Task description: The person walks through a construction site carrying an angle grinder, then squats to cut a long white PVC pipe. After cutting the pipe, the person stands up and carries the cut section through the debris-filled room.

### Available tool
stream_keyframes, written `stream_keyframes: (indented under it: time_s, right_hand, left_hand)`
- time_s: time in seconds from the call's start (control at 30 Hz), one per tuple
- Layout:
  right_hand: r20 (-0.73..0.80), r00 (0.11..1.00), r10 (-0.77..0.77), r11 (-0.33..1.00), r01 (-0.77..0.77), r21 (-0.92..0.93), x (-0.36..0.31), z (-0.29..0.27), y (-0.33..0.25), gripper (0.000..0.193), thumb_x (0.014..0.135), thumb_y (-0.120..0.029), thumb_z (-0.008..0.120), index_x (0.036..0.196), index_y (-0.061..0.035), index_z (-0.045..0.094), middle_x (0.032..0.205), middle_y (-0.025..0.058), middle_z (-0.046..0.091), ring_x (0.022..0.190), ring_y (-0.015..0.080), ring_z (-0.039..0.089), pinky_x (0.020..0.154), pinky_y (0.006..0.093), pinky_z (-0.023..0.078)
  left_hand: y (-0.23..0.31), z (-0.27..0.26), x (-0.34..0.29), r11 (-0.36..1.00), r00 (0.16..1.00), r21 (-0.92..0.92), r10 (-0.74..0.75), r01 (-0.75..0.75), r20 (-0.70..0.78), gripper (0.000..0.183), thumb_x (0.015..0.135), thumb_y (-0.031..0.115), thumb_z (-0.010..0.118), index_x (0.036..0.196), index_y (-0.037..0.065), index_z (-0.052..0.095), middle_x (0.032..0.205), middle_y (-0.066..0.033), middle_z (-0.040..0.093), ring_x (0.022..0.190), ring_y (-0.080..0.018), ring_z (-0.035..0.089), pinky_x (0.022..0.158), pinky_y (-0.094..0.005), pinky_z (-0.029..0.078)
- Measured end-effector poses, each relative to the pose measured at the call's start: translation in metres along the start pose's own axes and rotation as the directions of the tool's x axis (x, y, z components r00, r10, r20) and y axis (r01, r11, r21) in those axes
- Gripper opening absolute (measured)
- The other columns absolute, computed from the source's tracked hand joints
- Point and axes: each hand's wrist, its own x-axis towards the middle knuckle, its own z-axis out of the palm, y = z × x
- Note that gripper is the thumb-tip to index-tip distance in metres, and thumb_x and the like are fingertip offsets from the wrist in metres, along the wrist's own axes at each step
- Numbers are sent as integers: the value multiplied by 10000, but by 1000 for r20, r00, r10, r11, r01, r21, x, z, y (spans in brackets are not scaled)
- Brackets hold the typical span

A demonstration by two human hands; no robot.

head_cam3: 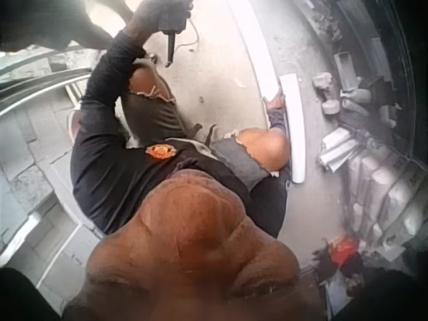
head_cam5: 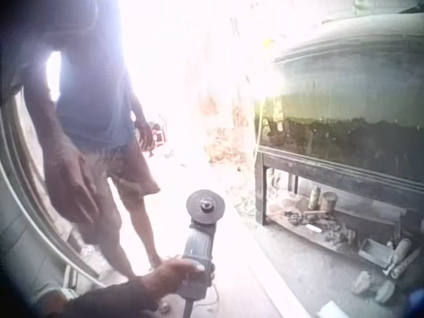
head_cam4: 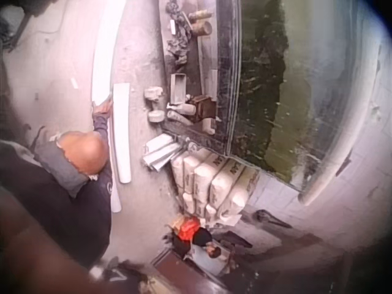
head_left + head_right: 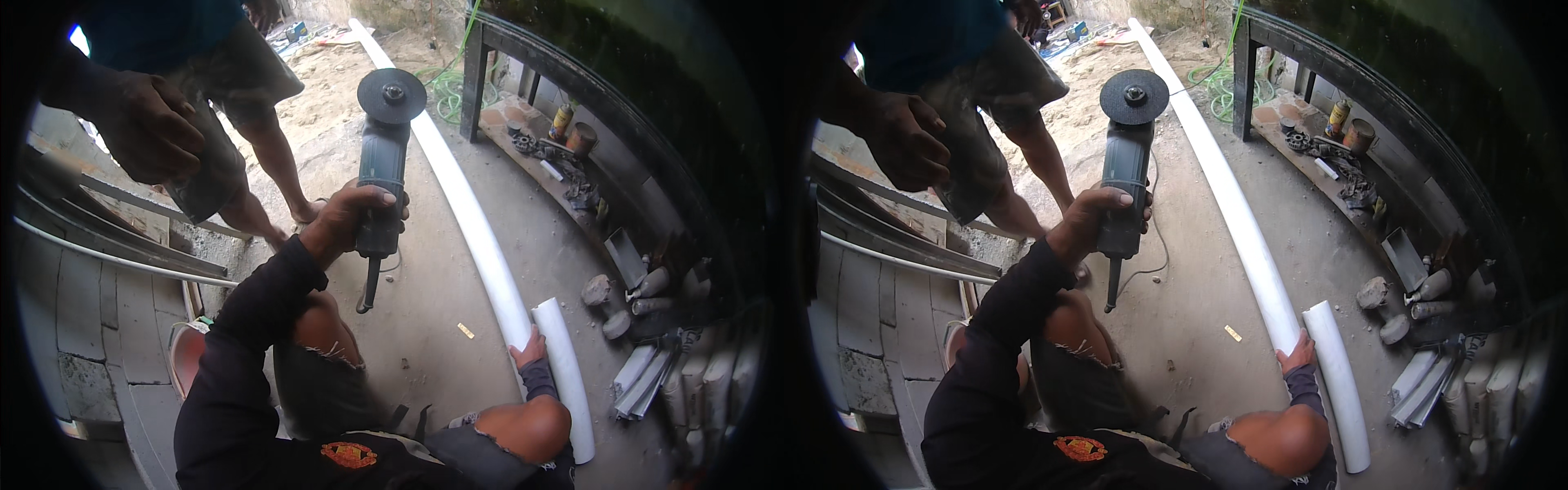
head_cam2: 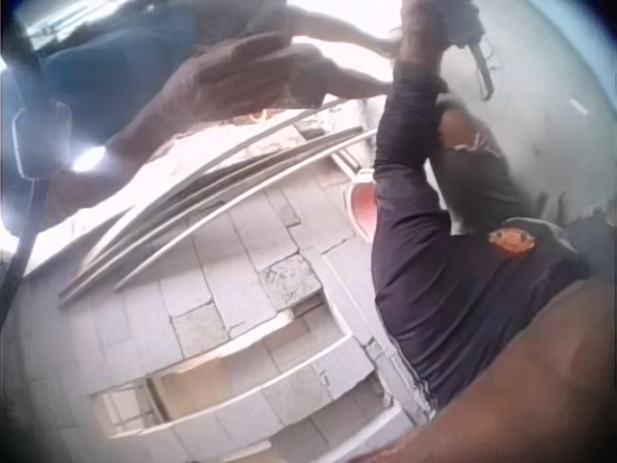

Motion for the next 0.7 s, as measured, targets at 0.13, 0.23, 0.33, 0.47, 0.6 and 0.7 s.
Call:
stream_keyframes:
  time_s: [0.13,0.23,0.33,0.47,0.6,0.7]
  right_hand:
    - [-7,999,-32,999,32,7,-3,9,-3,1049,692,-301,864,1504,-46,251,1263,281,501,1161,451,532,996,481,460]
    - [-34,999,1,998,2,69,-4,4,0,1011,681,-291,876,1477,-27,312,1258,277,503,1163,444,532,1002,476,457]
    - [-266,959,-92,967,150,206,-6,-8,10,780,738,-237,824,1378,-12,438,1239,234,530,1144,409,544,993,462,454]
    - [-558,823,-106,991,39,-131,-17,-46,34,700,751,-239,801,1350,-53,490,1239,187,557,1167,353,543,1019,435,425]
    - [-178,959,220,931,-261,-254,-8,-53,96,926,690,-335,855,1448,-105,374,1286,208,547,1209,377,539,1044,449,428]
    - [6,984,179,977,-176,-123,-10,-27,158,1007,654,-352,881,1462,-94,337,1246,257,562,1138,434,578,961,493,487]
  left_hand:
    - [-1,-11,-8,1000,1000,-19,-8,8,9,526,767,242,683,1212,-1,546,1004,-135,654,901,-242,666,793,-383,563]
    - [9,-1,2,986,988,71,-154,152,30,525,789,294,701,1222,33,557,1024,-121,653,910,-248,664,795,-396,567]
    - [15,49,-54,982,955,24,-178,189,-235,482,875,340,635,1250,61,518,1098,-130,631,957,-232,649,824,-385,557]
    - [-6,29,-45,927,962,-283,-269,246,-46,489,900,321,600,1269,23,480,1073,-124,616,979,-224,637,846,-345,544]
    - [1,29,-25,928,984,-328,-160,175,73,466,911,303,597,1244,0,478,1044,-117,602,949,-196,615,817,-310,531]
    - [8,29,-20,920,985,-358,-122,158,120,450,919,290,595,1225,-18,477,1023,-111,591,927,-175,599,794,-283,520]
